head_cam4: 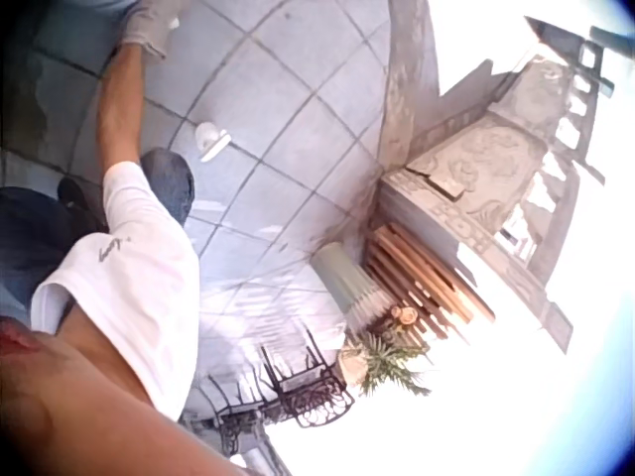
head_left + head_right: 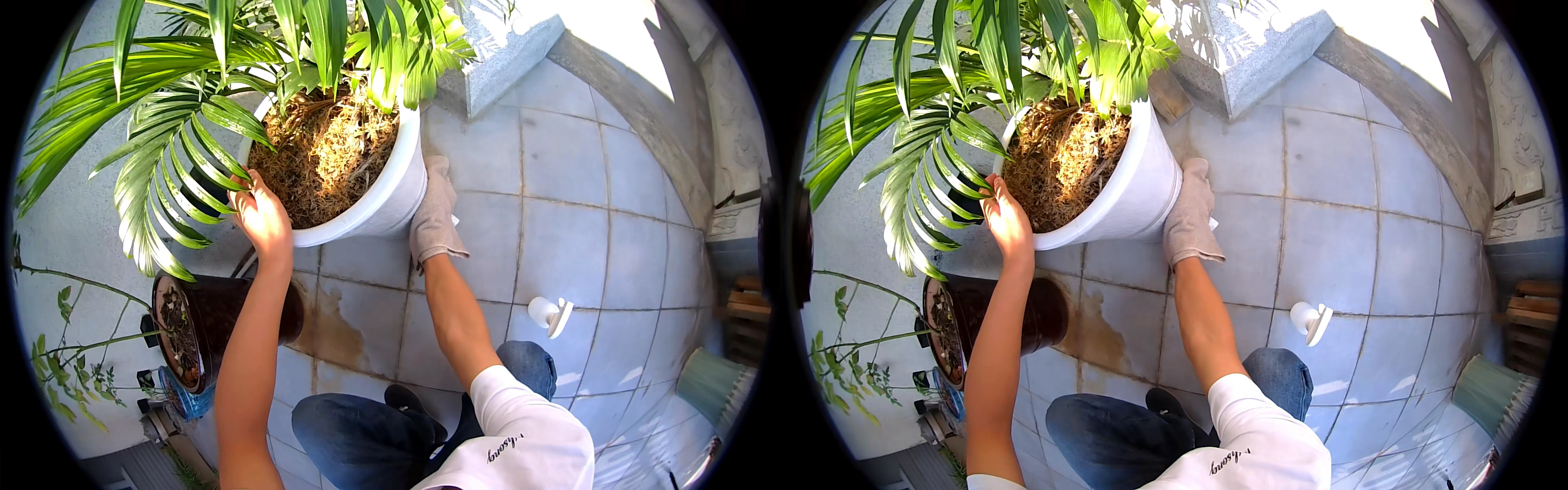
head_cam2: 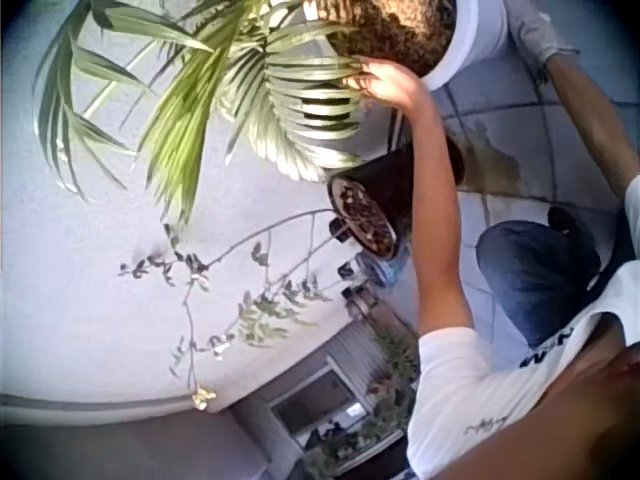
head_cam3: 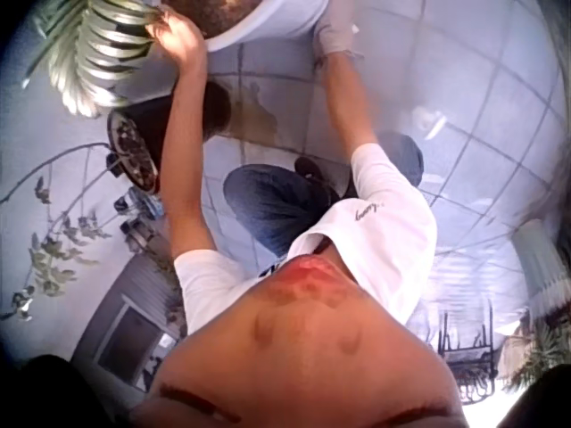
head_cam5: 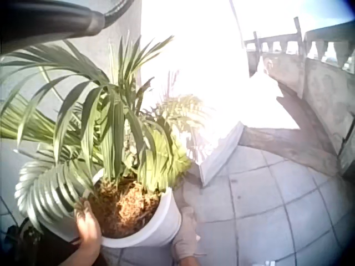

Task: The person sprays liquid from a bottle onto the surface of various potted plants and wipes the pots and leaves with a cloth.

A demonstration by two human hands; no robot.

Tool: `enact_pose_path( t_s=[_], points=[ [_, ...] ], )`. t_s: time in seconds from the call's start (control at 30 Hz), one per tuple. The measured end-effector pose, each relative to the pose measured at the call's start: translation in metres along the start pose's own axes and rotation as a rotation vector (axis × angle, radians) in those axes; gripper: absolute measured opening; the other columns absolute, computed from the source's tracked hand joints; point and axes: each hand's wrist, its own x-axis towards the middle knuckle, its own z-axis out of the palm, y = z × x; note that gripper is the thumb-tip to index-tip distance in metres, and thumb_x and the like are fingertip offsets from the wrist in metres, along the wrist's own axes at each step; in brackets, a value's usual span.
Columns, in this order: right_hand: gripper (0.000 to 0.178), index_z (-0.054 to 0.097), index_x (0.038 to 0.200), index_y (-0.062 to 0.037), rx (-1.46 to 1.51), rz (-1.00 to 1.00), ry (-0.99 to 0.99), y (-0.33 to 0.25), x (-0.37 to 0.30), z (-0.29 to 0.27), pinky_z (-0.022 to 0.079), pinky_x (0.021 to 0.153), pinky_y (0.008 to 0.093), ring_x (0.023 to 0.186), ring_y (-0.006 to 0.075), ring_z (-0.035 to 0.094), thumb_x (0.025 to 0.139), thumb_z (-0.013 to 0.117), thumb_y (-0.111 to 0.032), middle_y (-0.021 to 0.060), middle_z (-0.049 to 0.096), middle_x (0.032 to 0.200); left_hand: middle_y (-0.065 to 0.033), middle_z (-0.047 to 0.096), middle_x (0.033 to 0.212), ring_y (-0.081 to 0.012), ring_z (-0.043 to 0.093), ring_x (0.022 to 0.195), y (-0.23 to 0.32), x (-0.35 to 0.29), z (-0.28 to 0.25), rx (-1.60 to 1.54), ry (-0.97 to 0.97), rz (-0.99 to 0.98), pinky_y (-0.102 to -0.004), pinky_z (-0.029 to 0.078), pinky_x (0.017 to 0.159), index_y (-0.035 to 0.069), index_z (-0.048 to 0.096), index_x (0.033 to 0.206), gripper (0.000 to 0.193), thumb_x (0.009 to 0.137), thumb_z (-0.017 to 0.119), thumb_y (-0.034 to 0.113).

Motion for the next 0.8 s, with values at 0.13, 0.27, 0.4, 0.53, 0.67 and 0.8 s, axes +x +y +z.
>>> enact_pose_path(
  t_s=[0.13, 0.27, 0.4, 0.53, 0.67, 0.8],
  points=[
    [0.033, 0.059, 0.116, -0.0036, -0.065, -0.034, 0.101, -0.025, -0.034, 0.006, 0.046, 0.090, 0.0403, 0.103, 0.0305, 0.059, 0.091, 0.055, -0.024, 0.0135, 0.063, 0.111, -0.0151, 0.053, 0.109, -0.0249, 0.050, 0.101, 0.012, -0.003, 0.001, 0.037, -0.101, -0.038, -0.0360, 0.039, 0.094, -0.005, 0.054, 0.114, 0.033, 0.102, 0.049, 0.025],
    [0.033, 0.060, 0.115, -0.0034, -0.200, -0.140, 0.121, -0.065, -0.075, 0.024, 0.046, 0.090, 0.0405, 0.103, 0.0308, 0.059, 0.090, 0.055, -0.024, 0.0135, 0.063, 0.111, -0.0181, 0.056, 0.116, -0.0267, 0.052, 0.107, 0.011, -0.002, -0.003, 0.192, -0.163, -0.034, -0.0369, 0.040, 0.096, -0.006, 0.052, 0.120, 0.035, 0.100, 0.052, 0.022],
    [0.033, 0.061, 0.114, -0.0032, -0.490, -0.393, 0.082, -0.108, -0.108, 0.018, 0.046, 0.089, 0.0406, 0.102, 0.0310, 0.059, 0.090, 0.055, -0.024, 0.0136, 0.063, 0.110, -0.0183, 0.056, 0.121, -0.0262, 0.051, 0.111, 0.013, -0.005, -0.007, -0.048, -0.107, -0.027, -0.0368, 0.040, 0.098, -0.005, 0.051, 0.124, 0.034, 0.099, 0.054, 0.017],
    [0.034, 0.060, 0.115, -0.0032, -0.779, -0.258, -0.137, -0.117, -0.115, 0.015, 0.047, 0.088, 0.0411, 0.102, 0.0322, 0.059, 0.088, 0.056, -0.024, 0.0138, 0.063, 0.111, -0.0213, 0.054, 0.121, -0.0325, 0.050, 0.110, 0.012, -0.009, -0.006, 0.135, -0.147, 0.106, -0.0393, 0.037, 0.099, -0.007, 0.052, 0.123, 0.032, 0.099, 0.055, 0.013],
    [0.028, 0.065, 0.106, -0.0087, -0.872, -0.092, -0.098, -0.075, -0.114, 0.021, 0.050, 0.081, 0.0384, 0.084, 0.0308, 0.062, 0.085, 0.059, -0.025, 0.0117, 0.065, 0.090, -0.0260, 0.051, 0.125, -0.0418, 0.047, 0.116, 0.003, -0.014, -0.005, -0.318, -0.118, 0.127, -0.0477, 0.035, 0.101, -0.006, 0.048, 0.129, 0.037, 0.096, 0.052, 0.009],
    [0.030, 0.063, 0.109, -0.0080, -0.442, -0.071, 0.155, -0.058, -0.084, 0.040, 0.049, 0.081, 0.0376, 0.085, 0.0292, 0.062, 0.086, 0.058, -0.027, 0.0117, 0.064, 0.093, -0.0259, 0.051, 0.122, -0.0408, 0.049, 0.110, 0.008, -0.016, -0.012, -0.118, -0.136, 0.205, -0.0471, 0.036, 0.098, -0.005, 0.049, 0.128, 0.035, 0.095, 0.052, 0.008]
  ],
)
